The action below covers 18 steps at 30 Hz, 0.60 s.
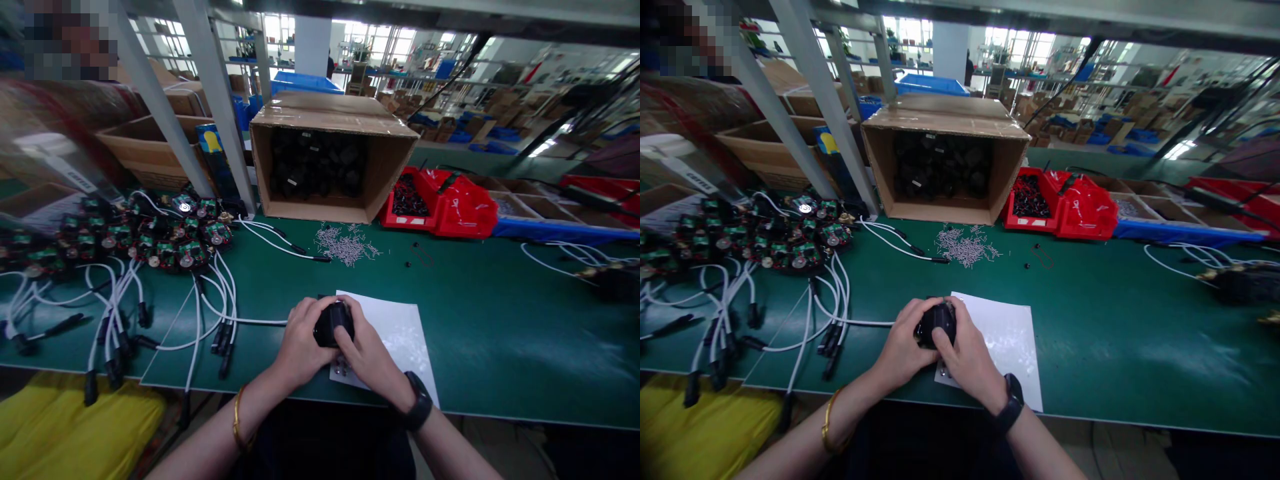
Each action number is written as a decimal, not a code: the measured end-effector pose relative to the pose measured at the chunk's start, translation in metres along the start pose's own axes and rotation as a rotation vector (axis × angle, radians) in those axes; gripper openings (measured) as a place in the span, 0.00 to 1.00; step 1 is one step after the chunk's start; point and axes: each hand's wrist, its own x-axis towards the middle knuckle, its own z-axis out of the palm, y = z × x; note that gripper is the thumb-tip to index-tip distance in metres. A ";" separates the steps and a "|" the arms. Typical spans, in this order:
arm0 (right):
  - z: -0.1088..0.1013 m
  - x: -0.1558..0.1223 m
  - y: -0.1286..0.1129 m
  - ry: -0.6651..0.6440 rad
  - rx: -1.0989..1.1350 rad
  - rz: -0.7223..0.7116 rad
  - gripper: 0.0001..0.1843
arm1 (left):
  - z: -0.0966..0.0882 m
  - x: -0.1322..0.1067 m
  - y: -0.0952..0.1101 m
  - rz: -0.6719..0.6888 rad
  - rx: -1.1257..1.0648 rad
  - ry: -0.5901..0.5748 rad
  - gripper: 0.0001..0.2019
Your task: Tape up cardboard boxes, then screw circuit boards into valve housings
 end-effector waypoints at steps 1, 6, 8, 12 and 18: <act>0.002 0.000 0.001 -0.015 0.106 0.050 0.27 | 0.000 -0.001 -0.005 -0.023 -0.075 0.024 0.32; 0.013 -0.002 0.004 -0.009 0.537 0.286 0.28 | -0.014 0.002 -0.024 -0.077 -0.445 -0.073 0.36; 0.016 -0.002 0.004 0.022 0.583 0.292 0.27 | -0.021 0.009 -0.026 -0.068 -0.598 -0.151 0.35; 0.019 0.000 0.003 0.024 0.586 0.280 0.27 | -0.027 0.019 -0.020 -0.188 -0.625 -0.048 0.20; 0.021 0.005 0.000 0.083 0.531 0.292 0.28 | -0.019 0.024 -0.022 -0.219 -0.547 0.060 0.16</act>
